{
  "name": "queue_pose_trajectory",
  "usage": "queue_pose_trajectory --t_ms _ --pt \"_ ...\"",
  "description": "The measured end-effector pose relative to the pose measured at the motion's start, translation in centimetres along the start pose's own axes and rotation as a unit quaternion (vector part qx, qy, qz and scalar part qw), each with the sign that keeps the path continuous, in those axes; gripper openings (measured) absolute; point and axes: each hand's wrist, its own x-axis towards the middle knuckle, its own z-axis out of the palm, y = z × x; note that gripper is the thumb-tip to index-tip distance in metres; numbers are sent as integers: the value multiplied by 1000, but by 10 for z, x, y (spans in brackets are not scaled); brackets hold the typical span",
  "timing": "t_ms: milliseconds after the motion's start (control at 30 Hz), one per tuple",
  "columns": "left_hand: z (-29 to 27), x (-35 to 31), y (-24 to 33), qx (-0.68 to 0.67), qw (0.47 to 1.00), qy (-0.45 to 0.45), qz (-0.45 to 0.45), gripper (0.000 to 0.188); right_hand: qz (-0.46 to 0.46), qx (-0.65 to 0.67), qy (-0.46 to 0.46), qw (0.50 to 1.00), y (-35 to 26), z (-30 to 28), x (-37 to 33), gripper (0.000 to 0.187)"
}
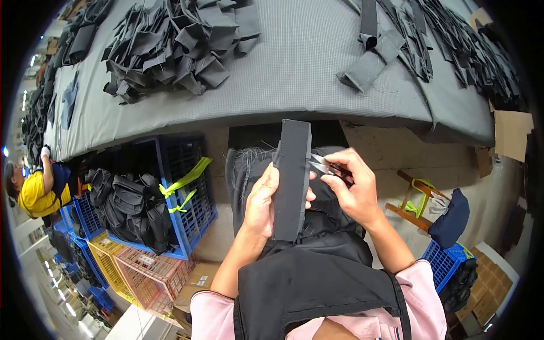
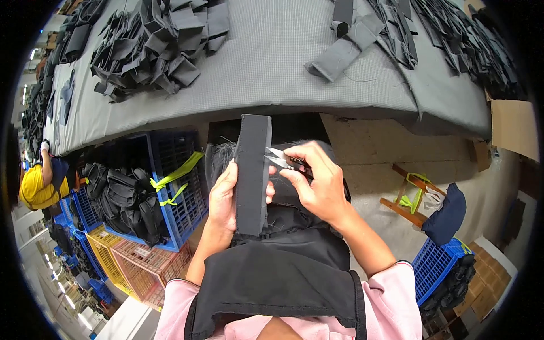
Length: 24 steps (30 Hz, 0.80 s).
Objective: Manually inspect and sort fabric pieces for manufacturing.
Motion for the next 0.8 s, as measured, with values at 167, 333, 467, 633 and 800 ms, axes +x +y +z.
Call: queue_pose_trajectory --t_ms 167,333,467,633,800 --pt "8 -1 2 31 999 -6 -10 44 -34 -48 -29 998 -11 -2 9 26" --pt "11 -5 2 34 999 5 -25 44 -86 -62 -42 993 -8 6 15 27" --pt "7 -5 2 39 999 1 -27 42 -71 -56 -36 995 -6 13 11 25" --pt "3 -6 -2 32 999 7 -29 43 -59 -52 6 997 -3 15 0 24" --pt "1 -5 -3 22 999 -1 -39 43 -55 -26 -19 998 -9 13 3 23"
